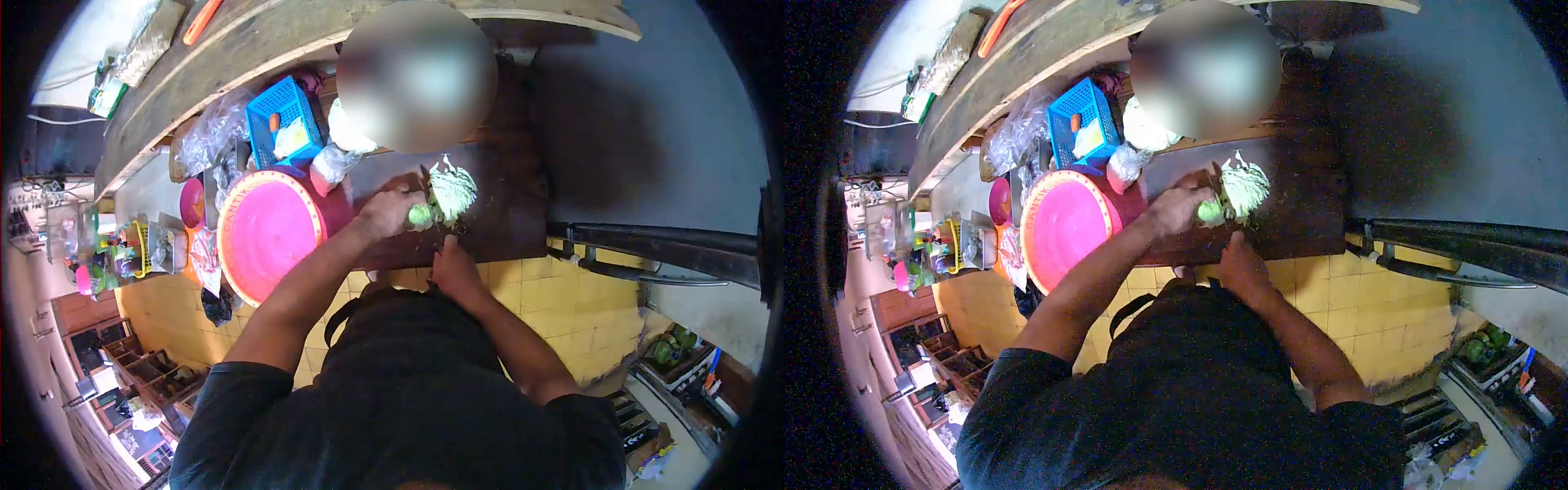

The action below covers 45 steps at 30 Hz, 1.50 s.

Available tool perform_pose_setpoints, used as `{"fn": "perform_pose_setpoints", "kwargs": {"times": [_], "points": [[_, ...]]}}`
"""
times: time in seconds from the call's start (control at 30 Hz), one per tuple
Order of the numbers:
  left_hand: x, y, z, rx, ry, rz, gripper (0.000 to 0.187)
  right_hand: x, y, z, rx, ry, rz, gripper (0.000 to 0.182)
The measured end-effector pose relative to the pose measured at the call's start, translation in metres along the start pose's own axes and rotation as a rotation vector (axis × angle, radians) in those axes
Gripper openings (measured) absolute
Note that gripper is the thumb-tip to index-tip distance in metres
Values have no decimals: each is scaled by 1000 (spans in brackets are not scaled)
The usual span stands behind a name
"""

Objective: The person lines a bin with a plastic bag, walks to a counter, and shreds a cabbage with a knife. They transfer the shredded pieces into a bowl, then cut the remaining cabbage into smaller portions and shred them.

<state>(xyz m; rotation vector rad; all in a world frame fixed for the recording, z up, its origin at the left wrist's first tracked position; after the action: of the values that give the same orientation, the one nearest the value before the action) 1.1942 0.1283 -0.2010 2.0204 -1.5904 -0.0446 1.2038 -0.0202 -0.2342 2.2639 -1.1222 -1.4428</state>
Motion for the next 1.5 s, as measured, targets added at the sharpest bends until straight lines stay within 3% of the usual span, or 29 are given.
{"fn": "perform_pose_setpoints", "kwargs": {"times": [0.17, 0.23, 0.37, 0.43, 0.5, 0.6, 0.67, 0.77, 0.87, 0.97, 1.07, 1.2, 1.27, 1.3, 1.5], "points": [[-2, 0, 5, 63, -40, 33, 49, 21, -35, 31, 4, 88, 16, 30], [-5, -1, 6, 95, 24, 59, 46, 5, -49, 29, 37, 162, -117, 28], [-14, -4, 17, 96, 41, 37, 47, -18, -12, -5, 89, 17, -140, 27], [-15, -4, 16, 81, 72, 11, 48, 9, -14, 22, -47, 86, 54, 30], [-14, 0, 16, 71, 103, -17, 48, 10, -29, 28, -24, 81, 26, 31], [-12, 1, 1, 201, 57, 36, 49, -4, -32, 11, 18, 54, -77, 30], [-8, 8, -3, 459, -11, 153, 48, -15, -19, 7, 14, 26, -130, 29], [-21, 2, 12, 277, 110, 18, 47, -7, -18, 17, 0, 46, -112, 39], [-19, 0, 14, 245, 69, 16, 48, 9, -41, 30, 29, 93, -49, 43], [-19, 3, 9, 252, 50, 23, 50, -32, -30, -5, 99, -12, -190, 32], [-24, 0, 19, 227, 100, 14, 52, -25, -8, 1, -5, 62, -121, 38], [-22, 0, 17, 201, 75, -6, 51, 3, -41, 26, 5, 82, 31, 36], [-18, 5, 10, 347, 14, 106, 49, -11, -41, 10, 25, 66, -67, 34], [-17, 8, 6, 346, 12, 104, 49, -26, -38, 3, 42, 43, -156, 32], [-18, 6, 5, 211, 91, -18, 49, -7, -37, 25, 14, 79, -92, 32]]}}
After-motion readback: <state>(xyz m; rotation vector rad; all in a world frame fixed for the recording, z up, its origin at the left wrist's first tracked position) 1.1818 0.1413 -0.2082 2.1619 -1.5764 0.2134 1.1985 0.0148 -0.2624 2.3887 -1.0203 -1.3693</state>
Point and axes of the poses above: each hand's wrist, its own y-axis away from the middle knuckle, its own z-axis out of the palm, x = y × z, the point moved 10 cm from there along -y, towards the middle knuckle, and after that the axes turned 8 degrees about -y, right-handed, at the moved point
